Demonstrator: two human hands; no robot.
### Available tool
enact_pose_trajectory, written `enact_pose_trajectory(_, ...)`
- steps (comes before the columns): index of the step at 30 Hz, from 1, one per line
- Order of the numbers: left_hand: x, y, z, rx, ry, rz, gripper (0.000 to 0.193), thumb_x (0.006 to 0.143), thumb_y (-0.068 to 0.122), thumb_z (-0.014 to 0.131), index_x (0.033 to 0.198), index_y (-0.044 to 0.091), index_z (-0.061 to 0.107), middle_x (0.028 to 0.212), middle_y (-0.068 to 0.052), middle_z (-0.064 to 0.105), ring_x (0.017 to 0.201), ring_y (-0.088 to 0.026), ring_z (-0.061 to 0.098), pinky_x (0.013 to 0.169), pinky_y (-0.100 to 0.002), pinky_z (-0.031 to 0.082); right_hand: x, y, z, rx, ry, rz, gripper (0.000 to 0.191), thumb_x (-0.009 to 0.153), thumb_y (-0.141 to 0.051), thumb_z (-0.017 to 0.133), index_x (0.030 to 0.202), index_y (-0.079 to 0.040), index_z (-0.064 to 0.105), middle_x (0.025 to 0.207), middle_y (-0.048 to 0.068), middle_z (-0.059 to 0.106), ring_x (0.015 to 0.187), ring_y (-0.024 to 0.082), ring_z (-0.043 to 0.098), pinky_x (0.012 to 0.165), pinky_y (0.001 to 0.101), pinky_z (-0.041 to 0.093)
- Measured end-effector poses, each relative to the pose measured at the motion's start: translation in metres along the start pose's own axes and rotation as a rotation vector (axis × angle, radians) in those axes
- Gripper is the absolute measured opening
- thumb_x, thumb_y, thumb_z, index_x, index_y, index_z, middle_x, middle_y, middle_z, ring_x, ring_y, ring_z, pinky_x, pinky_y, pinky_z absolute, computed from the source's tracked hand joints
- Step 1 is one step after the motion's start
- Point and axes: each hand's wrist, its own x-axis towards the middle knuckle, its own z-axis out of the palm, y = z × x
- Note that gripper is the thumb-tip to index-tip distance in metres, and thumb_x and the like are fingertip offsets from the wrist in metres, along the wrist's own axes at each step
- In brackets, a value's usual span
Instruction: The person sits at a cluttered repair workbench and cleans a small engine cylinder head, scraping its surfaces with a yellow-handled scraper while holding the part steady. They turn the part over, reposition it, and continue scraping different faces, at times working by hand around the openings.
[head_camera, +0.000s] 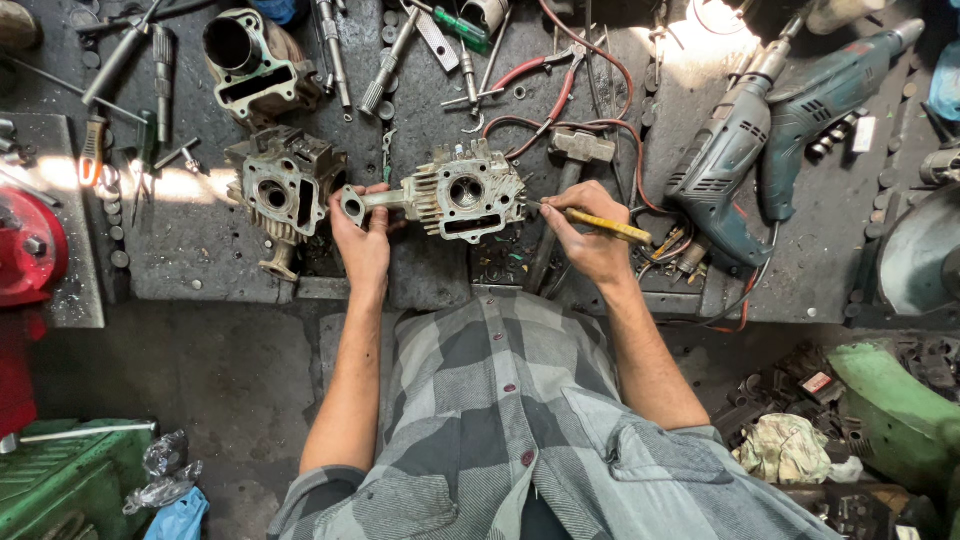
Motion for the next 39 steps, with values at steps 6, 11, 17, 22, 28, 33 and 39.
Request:
enact_pose_trajectory(6, 0.0, 0.0, 0.0, -0.013, -0.001, 0.003, 0.032, 0.101, -0.011, 0.052, 0.127, 0.004, 0.04, 0.131, -0.015, 0.066, 0.11, -0.021, 0.069, 0.079, -0.035, 0.067, -0.005, 0.015, 0.006, -0.114, 0.11, -0.248, 0.015, 0.086, 0.005, 0.08, 0.095, -0.001, 0.069, 0.094, 0.011, 0.074, 0.089, 0.022, 0.068, 0.084, 0.036, 0.054)
enact_pose_trajectory(11, 0.0, -0.001, -0.001, -0.017, 0.004, -0.007, 0.034, 0.101, -0.011, 0.052, 0.128, 0.005, 0.04, 0.13, -0.015, 0.067, 0.11, -0.021, 0.069, 0.079, -0.035, 0.067, -0.006, 0.03, 0.009, -0.166, 0.481, -0.206, 0.015, 0.094, 0.004, 0.08, 0.097, -0.003, 0.067, 0.094, 0.009, 0.073, 0.089, 0.021, 0.069, 0.084, 0.0331, 0.058)
enact_pose_trajectory(17, 0.0, -0.003, 0.0, -0.001, -0.002, 0.02, 0.035, 0.1, -0.013, 0.053, 0.128, 0.004, 0.04, 0.131, -0.016, 0.067, 0.108, -0.021, 0.069, 0.079, -0.035, 0.067, -0.013, 0.023, 0.0, -0.064, 0.221, -0.107, 0.013, 0.09, 0.001, 0.081, 0.091, -0.003, 0.069, 0.092, 0.009, 0.074, 0.085, 0.021, 0.068, 0.083, 0.0332, 0.053)
enact_pose_trajectory(22, 0.0, -0.004, -0.001, -0.01, 0.002, 0.014, 0.034, 0.101, -0.012, 0.053, 0.128, 0.004, 0.04, 0.131, -0.016, 0.067, 0.109, -0.02, 0.068, 0.079, -0.035, 0.067, -0.014, 0.006, 0.014, -0.155, 0.203, -0.14, 0.015, 0.088, 0.001, 0.083, 0.089, -0.004, 0.069, 0.09, 0.008, 0.074, 0.082, 0.022, 0.068, 0.085, 0.0351, 0.048)
enact_pose_trajectory(28, 0.0, -0.005, -0.001, 0.005, 0.01, 0.019, 0.033, 0.102, -0.011, 0.053, 0.129, 0.004, 0.041, 0.13, -0.016, 0.067, 0.109, -0.02, 0.069, 0.08, -0.035, 0.066, -0.012, -0.013, 0.017, -0.163, 0.197, -0.148, 0.017, 0.089, 0.002, 0.083, 0.088, -0.005, 0.067, 0.092, 0.006, 0.075, 0.083, 0.019, 0.07, 0.085, 0.0355, 0.048)
enact_pose_trajectory(33, 0.001, -0.007, -0.001, 0.04, 0.025, 0.032, 0.034, 0.102, -0.011, 0.053, 0.13, 0.003, 0.04, 0.131, -0.017, 0.068, 0.108, -0.02, 0.069, 0.081, -0.034, 0.066, -0.012, -0.03, 0.01, -0.245, 0.074, -0.193, 0.017, 0.084, -0.001, 0.084, 0.087, -0.005, 0.067, 0.088, 0.006, 0.072, 0.083, 0.023, 0.067, 0.088, 0.038, 0.046)
enact_pose_trajectory(39, 0.002, -0.005, -0.001, -0.011, -0.003, 0.01, 0.035, 0.102, -0.011, 0.053, 0.13, 0.004, 0.039, 0.131, -0.017, 0.066, 0.11, -0.021, 0.069, 0.078, -0.034, 0.067, -0.016, -0.025, 0.013, -0.359, 0.077, -0.248, 0.016, 0.084, -0.002, 0.082, 0.087, -0.006, 0.066, 0.089, 0.005, 0.072, 0.084, 0.023, 0.066, 0.089, 0.0404, 0.046)
